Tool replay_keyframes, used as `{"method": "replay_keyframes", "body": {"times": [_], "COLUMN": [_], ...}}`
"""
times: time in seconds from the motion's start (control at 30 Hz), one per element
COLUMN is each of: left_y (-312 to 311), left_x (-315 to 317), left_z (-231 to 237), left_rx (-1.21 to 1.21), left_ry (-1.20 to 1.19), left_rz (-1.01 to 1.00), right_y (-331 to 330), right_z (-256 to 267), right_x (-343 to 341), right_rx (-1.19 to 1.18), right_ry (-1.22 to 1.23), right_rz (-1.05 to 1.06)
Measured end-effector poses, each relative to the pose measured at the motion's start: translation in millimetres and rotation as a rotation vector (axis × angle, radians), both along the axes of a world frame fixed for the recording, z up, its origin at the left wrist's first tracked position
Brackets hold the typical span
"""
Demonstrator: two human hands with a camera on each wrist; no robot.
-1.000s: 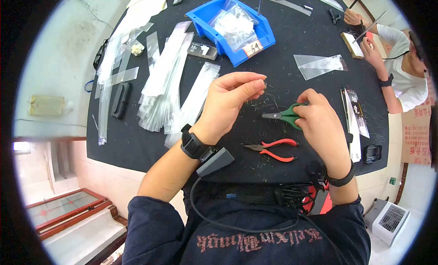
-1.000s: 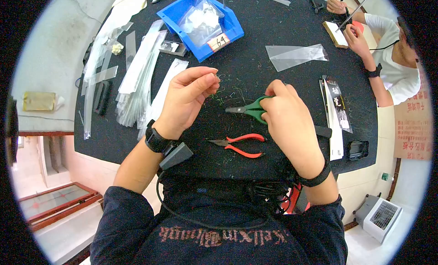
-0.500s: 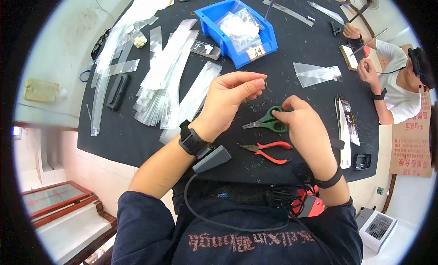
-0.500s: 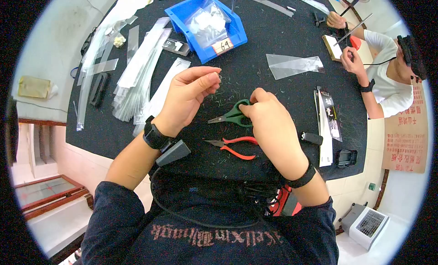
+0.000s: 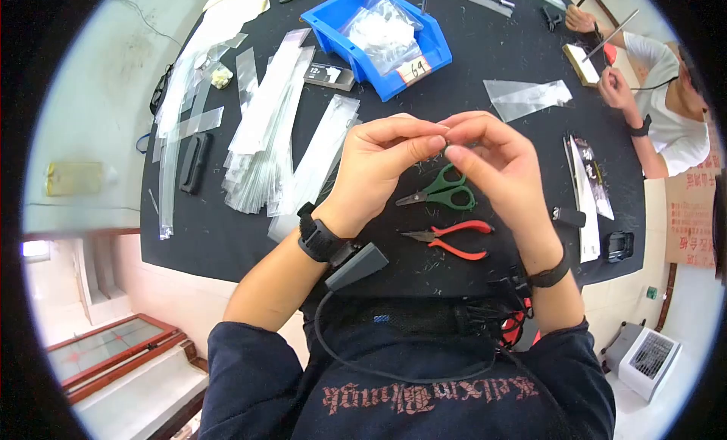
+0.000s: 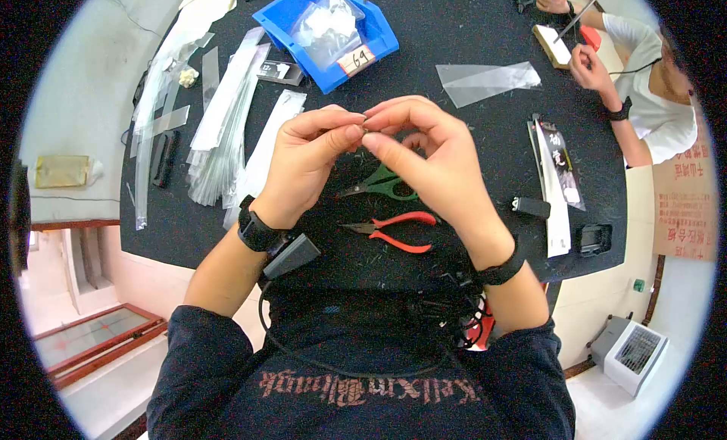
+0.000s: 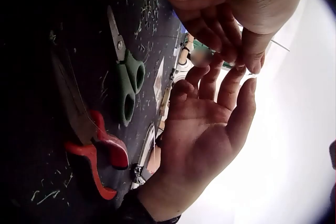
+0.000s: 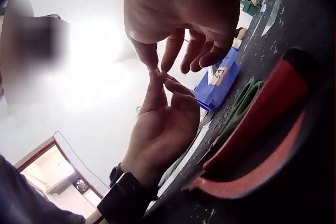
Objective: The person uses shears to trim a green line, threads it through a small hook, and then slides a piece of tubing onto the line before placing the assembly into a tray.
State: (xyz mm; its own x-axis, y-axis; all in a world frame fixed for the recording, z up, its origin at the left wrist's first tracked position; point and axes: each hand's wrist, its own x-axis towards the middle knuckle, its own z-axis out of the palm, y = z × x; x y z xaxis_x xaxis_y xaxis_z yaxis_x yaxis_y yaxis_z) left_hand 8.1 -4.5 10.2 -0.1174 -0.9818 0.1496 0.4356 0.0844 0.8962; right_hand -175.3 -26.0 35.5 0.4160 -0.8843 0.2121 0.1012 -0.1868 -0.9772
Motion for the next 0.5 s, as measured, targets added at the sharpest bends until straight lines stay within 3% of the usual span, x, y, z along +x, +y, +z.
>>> {"method": "replay_keyframes", "body": {"times": [0.1, 0.27, 0.5], "left_y": [1, 4, 3], "left_x": [0, -3, -1], "left_z": [0, 12, 14], "left_rx": [-0.031, -0.153, -0.234], "left_ry": [-0.018, -0.321, -0.323], "left_rz": [-0.017, 0.071, 0.005], "right_y": [-2, -6, -9], "right_z": [-1, -3, 4], "right_x": [-3, -11, -23], "right_rx": [0.049, 0.091, -0.016], "right_ry": [-0.076, -0.105, 0.025], "right_rz": [0.045, 0.122, 0.148]}}
